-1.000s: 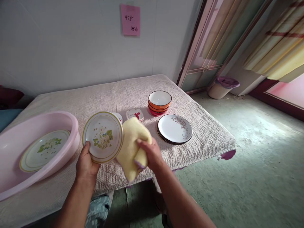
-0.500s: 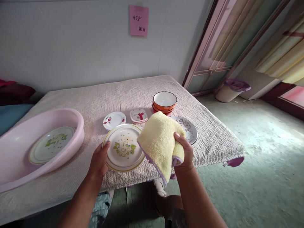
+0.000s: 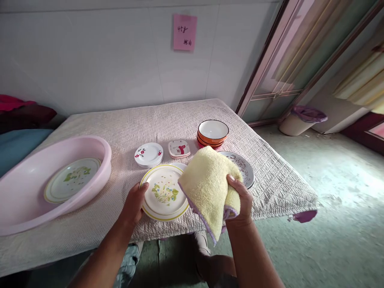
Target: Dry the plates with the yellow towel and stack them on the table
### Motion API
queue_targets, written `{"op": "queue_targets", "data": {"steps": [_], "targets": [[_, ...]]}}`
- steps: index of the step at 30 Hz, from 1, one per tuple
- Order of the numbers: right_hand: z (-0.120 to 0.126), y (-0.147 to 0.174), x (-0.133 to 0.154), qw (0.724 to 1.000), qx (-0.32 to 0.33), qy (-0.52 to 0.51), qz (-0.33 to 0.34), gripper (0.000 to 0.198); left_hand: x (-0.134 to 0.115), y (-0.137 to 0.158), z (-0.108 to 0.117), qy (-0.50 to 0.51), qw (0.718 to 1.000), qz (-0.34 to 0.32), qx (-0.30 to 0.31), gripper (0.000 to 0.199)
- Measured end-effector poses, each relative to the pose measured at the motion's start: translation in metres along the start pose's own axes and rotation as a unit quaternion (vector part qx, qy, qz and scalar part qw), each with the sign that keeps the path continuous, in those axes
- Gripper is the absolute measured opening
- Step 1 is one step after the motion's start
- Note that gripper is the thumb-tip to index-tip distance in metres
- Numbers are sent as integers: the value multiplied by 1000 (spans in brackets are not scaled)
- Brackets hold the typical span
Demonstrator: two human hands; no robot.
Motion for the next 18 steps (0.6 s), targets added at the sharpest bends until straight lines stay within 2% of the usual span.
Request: {"op": "queue_targets", "data": {"steps": [3, 5, 7, 9, 13, 18], "targets": [[2, 0, -4, 999, -17, -38, -23, 39, -3, -4, 7, -51, 999, -19, -5, 29], [3, 2, -9, 996, -33, -72, -52, 36, -12, -6, 12, -123, 991, -41, -16, 23], [4, 3, -17, 991, -41, -100, -83, 35, -21, -8, 13, -218, 974, -54, -23, 20], [2, 4, -27, 987, -23, -108, -115, 37, -26, -9, 14, -293, 954, -51, -25, 23], [-18, 9, -52, 979, 70, -78, -174, 32, -21, -14, 16, -345, 938, -29, -18, 27], [-80, 25, -83, 929, 260, -52, -260, 32, -18, -13, 12, -379, 925, -28, 8, 25]]}}
Point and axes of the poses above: each hand's wrist, its own y-axis away from the middle knuckle, its own z-axis out of the back of the hand, x = y × z, the point moved 6 cm from there along -y, towards the middle knuckle, and after that the axes turned 14 degrees about x, right-handed, at the moved point
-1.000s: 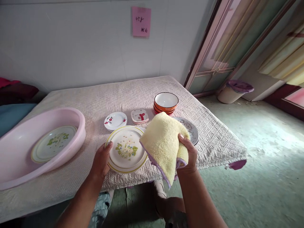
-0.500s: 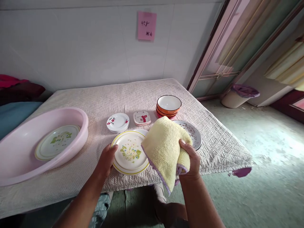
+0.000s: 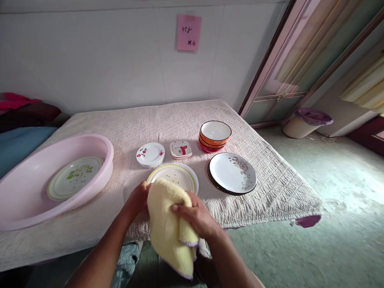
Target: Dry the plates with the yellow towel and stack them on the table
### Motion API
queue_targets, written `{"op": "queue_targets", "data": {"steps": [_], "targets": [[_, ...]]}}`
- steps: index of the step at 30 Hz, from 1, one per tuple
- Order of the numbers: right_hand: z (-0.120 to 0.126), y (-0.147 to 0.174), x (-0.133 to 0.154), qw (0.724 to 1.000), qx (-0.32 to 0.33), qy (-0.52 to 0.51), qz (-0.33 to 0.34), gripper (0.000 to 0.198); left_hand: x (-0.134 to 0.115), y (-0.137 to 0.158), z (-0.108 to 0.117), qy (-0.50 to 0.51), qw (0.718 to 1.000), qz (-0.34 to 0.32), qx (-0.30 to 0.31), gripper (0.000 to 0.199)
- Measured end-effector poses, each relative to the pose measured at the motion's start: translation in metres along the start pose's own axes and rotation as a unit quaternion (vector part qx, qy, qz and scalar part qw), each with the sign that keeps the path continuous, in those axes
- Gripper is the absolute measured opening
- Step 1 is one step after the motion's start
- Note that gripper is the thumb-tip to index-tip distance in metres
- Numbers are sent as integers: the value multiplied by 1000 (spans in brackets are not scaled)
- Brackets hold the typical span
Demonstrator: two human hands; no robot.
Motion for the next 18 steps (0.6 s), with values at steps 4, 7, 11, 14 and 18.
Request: {"op": "queue_targets", "data": {"steps": [4, 7, 11, 14, 18], "targets": [[-35, -18, -8, 995, 76, 63, -22, 35, -13, 6, -6, -112, 991, 32, 68, 26], [-44, -24, -5, 990, 93, 106, -24, 34, -23, 9, -9, -192, 977, 30, 88, 27], [-40, -26, -2, 990, 82, 113, -34, 36, -23, 7, -14, -254, 959, 53, 112, 28], [-40, -27, -3, 988, 84, 122, -40, 37, -22, 6, -16, -266, 956, 56, 113, 29], [-43, -29, -4, 988, 88, 121, -44, 38, -22, 8, -16, -229, 967, 48, 104, 30]]}}
Point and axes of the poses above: each hand's wrist, its own y-axis away from the middle knuckle, its own z-axis out of the back of the hand, x = y × z, the point moved 6 cm from there along -y, towards the middle knuckle, and after that the axes turned 14 degrees about x, right-handed, at the moved point
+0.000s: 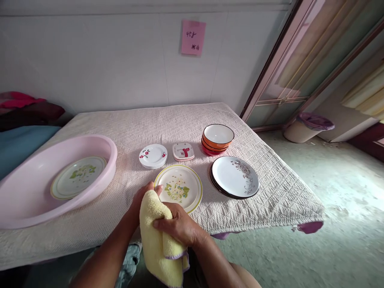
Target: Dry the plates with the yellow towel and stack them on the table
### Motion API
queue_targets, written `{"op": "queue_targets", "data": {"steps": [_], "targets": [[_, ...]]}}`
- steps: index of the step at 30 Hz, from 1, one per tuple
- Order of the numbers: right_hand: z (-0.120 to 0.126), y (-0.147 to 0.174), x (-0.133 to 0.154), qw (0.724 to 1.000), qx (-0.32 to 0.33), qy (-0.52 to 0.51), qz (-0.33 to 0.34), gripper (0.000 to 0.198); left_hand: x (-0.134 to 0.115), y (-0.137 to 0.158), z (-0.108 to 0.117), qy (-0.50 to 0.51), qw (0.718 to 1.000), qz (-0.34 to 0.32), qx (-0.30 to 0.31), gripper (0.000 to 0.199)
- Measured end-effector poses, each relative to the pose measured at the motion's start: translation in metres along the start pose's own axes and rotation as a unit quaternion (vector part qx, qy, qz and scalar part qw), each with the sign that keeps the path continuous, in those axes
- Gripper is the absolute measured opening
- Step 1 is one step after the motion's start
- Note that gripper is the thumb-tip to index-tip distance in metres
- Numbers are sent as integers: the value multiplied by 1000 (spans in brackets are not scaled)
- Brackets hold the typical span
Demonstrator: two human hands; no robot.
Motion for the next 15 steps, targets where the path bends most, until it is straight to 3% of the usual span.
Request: {"op": "queue_targets", "data": {"steps": [6, 15], "targets": [[1, 1, 3, 1000, -7, 12, -13, 36, -2, 11, 3, 121, 991, -55, -32, 28], [8, 6, -2, 999, -27, 13, -28, 35, -9, 17, 6, 200, 978, -61, -26, 26]]}}
Point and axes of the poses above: each hand's wrist, its own y-axis away from the middle knuckle, its own z-axis out of the back of the hand, x = y × z, the point moved 6 cm from there along -y, towards the middle knuckle, and after that the axes turned 14 degrees about x, right-handed, at the moved point
